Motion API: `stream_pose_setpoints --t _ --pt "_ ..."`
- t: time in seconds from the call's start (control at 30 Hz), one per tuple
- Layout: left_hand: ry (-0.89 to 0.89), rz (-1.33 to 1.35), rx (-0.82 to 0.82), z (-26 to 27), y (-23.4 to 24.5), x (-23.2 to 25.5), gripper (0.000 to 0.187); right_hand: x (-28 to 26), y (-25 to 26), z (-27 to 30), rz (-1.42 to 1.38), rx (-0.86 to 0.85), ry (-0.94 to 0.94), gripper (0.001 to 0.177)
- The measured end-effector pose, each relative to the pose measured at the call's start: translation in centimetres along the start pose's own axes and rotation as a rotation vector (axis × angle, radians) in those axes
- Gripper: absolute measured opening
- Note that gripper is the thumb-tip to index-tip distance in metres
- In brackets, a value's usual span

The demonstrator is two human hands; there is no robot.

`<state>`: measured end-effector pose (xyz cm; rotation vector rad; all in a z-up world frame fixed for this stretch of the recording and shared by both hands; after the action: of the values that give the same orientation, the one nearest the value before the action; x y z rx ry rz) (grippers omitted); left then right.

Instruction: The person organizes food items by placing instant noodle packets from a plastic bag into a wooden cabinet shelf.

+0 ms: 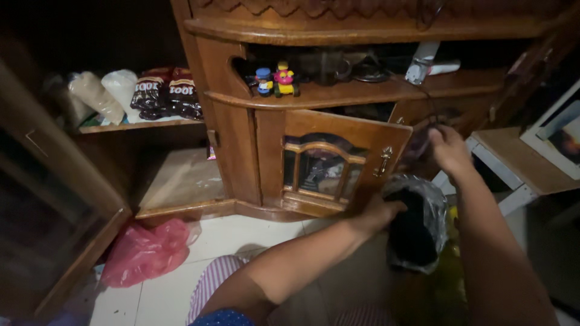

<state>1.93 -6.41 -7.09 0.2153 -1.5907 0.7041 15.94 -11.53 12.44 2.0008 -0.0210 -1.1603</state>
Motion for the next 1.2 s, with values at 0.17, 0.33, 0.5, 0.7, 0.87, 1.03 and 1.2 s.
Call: stream_pose_setpoints --t 0.17,0.33,0.5,0.7,0.87,1.03,1.2 --pt "0.186 -0.088 0.178 3.3 -1.7 3.4 0.061 -2.9 -3.0 0.2 -0.168 -0.188 0.085 0.055" --pt "0.314 -0.388 0.205 6.8 -2.5 6.7 0.08 -4.3 -3.0 2.3 -0.078 0.005 0.303 0.049" --pt "0.294 -0.214 0.267 5.5 -4.8 5.6 0.08 -4.4 -2.0 2.6 -0.213 -0.071 0.221 0.035" --pt "0.32 -0.239 0.194 3.6 -6.5 4.8 0.076 -4.1 -0.9 2.8 -0.039 -0.132 0.161 0.029" --pt "0.135 0.013 -0.017 1.1 -6.5 4.3 0.061 -5.0 0.7 3.8 0.151 -0.207 0.165 0.032" --pt "-0.044 -0.477 -0.107 -0.6 -3.8 7.6 0.046 -3.7 1.4 3.3 0.13 -0.326 0.212 0.034" --pt "0.083 -0.563 -0.429 3.6 -1.0 17.1 0.038 -4.0 2.2 4.3 0.031 -0.563 0.11 0.036"
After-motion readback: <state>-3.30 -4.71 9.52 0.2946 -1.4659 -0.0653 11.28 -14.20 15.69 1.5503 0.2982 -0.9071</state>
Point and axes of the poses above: each hand's wrist, its own z-axis away from the middle knuckle, its own y-axis out of the back of the hand, x = y × z, the point moved 3 cm from there along -z, towards the middle knuckle, and after that the axes turned 1 degree about z, right-handed, at the moved point
